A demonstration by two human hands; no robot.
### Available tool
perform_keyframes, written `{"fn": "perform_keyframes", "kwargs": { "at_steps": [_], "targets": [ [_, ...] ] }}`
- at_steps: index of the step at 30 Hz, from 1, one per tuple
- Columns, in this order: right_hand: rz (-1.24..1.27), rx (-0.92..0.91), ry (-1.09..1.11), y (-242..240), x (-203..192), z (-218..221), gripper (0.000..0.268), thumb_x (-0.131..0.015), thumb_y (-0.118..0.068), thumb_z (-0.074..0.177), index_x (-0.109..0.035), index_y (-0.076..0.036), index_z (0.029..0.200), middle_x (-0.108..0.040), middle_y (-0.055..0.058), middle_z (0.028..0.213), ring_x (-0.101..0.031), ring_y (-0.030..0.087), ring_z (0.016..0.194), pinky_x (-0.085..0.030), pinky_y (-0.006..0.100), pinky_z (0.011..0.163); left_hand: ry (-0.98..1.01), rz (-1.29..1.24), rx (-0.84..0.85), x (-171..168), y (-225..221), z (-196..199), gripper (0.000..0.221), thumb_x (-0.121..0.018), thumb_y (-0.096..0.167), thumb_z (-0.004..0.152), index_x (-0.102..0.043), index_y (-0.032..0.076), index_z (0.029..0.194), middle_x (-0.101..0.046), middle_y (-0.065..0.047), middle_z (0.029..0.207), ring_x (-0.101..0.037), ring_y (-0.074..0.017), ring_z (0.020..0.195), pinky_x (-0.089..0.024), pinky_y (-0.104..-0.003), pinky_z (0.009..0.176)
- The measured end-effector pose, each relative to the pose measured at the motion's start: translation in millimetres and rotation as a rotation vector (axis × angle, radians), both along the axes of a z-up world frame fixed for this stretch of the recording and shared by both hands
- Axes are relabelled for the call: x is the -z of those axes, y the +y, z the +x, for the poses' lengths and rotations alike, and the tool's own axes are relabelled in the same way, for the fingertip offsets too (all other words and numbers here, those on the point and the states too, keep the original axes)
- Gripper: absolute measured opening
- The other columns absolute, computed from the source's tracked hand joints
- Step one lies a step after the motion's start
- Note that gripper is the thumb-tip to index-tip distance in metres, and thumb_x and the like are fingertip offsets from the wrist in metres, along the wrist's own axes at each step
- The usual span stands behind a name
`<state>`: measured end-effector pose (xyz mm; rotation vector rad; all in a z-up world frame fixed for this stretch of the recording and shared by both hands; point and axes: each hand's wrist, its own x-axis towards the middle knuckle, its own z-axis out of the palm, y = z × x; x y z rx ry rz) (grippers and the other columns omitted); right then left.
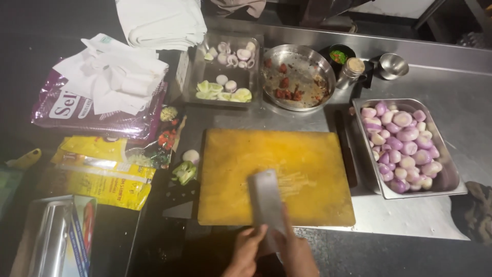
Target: The person peels small shallots at a stainless steel prep counter, using a small knife to trim and peel each shallot over a yellow cutting board and placing peeled shallots into a metal tray. They wipe the cutting board with a cloth and briefly ladle liquid from a pot at a nearby cooking counter before returning to peeling.
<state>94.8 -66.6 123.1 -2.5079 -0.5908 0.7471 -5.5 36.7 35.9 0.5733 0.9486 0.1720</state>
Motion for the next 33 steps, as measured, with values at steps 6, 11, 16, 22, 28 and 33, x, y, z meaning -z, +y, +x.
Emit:
{"fn": "perform_keyframes", "kwargs": {
  "at_steps": [6, 11, 16, 22, 28, 33],
  "targets": [
    [0.078, -0.157, -0.021, 6.1, -26.8, 1.9, 0.079, -0.063, -0.031, 0.096, -0.017, -0.034, 0.161, -0.071, 0.028, 0.066, -0.073, 0.044, 0.065, -0.057, 0.053, 0.064, -0.029, -0.015, -0.034, 3.5, 0.8, 2.3, 0.032, -0.077, 0.027, 0.090, -0.075, -0.003, 0.100, -0.074, -0.008, 0.090, -0.065, -0.0184, 0.078, -0.053, -0.036, 0.075],
    [-0.160, 0.051, 0.054, -16.3, -31.0, 21.1, 0.082, -0.060, -0.035, 0.096, -0.008, -0.040, 0.160, -0.076, 0.023, 0.072, -0.077, 0.037, 0.063, -0.064, 0.046, 0.062, 0.030, 0.033, 0.105, -11.1, -30.6, 37.7, 0.031, -0.077, 0.028, 0.090, -0.078, -0.001, 0.101, -0.075, -0.006, 0.089, -0.066, -0.0144, 0.080, -0.050, -0.032, 0.075],
    [-0.013, 0.017, 0.041, 11.1, -17.8, -9.0, 0.089, -0.064, -0.031, 0.090, -0.017, -0.041, 0.165, -0.072, 0.025, 0.066, -0.076, 0.038, 0.058, -0.061, 0.049, 0.059, -0.054, 0.025, -0.009, -13.3, 1.8, -14.6, 0.033, -0.076, 0.027, 0.088, -0.079, -0.003, 0.101, -0.077, -0.007, 0.090, -0.068, -0.0160, 0.081, -0.053, -0.032, 0.077],
    [0.143, -0.215, -0.072, 14.8, -41.2, 0.7, 0.080, -0.063, -0.033, 0.096, -0.017, -0.031, 0.161, -0.072, 0.025, 0.061, -0.070, 0.036, 0.056, -0.056, 0.049, 0.060, -0.045, -0.013, -0.015, -4.3, 10.6, 1.7, 0.038, -0.077, 0.029, 0.088, -0.074, -0.005, 0.105, -0.077, -0.009, 0.090, -0.069, -0.0196, 0.082, -0.054, -0.036, 0.078],
    [-0.217, 0.166, 0.174, -3.0, -58.4, 19.6, 0.081, -0.060, -0.034, 0.099, -0.010, -0.039, 0.163, -0.075, 0.028, 0.074, -0.073, 0.037, 0.059, -0.060, 0.046, 0.063, 0.053, 0.089, 0.196, -36.3, -16.7, 36.3, 0.037, -0.075, 0.031, 0.090, -0.076, 0.002, 0.113, -0.077, -0.010, 0.103, -0.068, -0.0150, 0.093, -0.051, -0.032, 0.087],
    [0.114, -0.070, 0.018, 17.1, 6.5, -1.6, 0.086, -0.065, -0.030, 0.092, -0.013, -0.035, 0.160, -0.073, 0.023, 0.068, -0.072, 0.030, 0.059, -0.059, 0.042, 0.057, 0.002, 0.014, -0.010, 19.7, 18.7, -14.2, 0.036, -0.076, 0.026, 0.088, -0.077, -0.003, 0.109, -0.078, -0.011, 0.101, -0.069, -0.0179, 0.092, -0.055, -0.035, 0.084]
  ]
}}
